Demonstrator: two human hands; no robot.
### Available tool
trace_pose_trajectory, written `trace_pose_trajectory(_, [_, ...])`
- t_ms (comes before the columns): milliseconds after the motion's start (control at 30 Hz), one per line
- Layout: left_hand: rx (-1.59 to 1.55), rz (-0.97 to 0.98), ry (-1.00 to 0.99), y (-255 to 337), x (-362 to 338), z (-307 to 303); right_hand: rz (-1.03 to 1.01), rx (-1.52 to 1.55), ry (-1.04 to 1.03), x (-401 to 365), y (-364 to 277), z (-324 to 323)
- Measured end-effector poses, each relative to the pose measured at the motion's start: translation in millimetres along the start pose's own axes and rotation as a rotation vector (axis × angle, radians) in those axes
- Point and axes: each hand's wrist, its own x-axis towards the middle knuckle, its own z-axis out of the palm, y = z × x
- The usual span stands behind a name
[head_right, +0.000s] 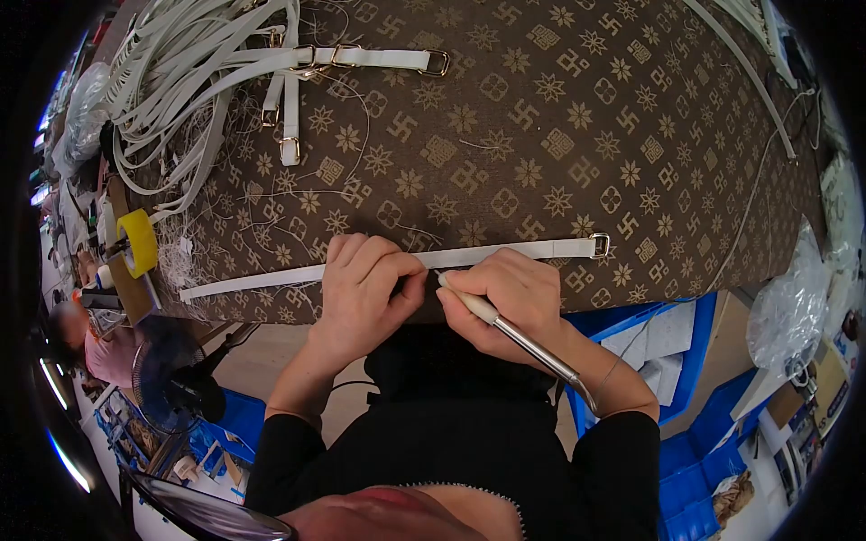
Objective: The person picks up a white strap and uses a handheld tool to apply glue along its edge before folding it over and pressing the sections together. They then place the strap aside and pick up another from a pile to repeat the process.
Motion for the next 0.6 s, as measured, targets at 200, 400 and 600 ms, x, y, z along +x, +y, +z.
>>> trace_pose_trajectory(200, [0.009, 0.012, 0.011, -0.8, -1.3, 2.0, 0.011, -0.003, 0.001, 0.4, -0.8, 0.5])
trace_pose_trajectory(400, [0.019, 0.016, 0.011, -0.6, -0.8, 1.5, 0.002, 0.000, 0.000, 0.4, 0.2, 1.6])
trace_pose_trajectory(600, [0.013, 0.023, 0.008, -1.2, -0.6, 1.3, -0.003, -0.009, -0.004, 1.5, -0.3, 1.5])
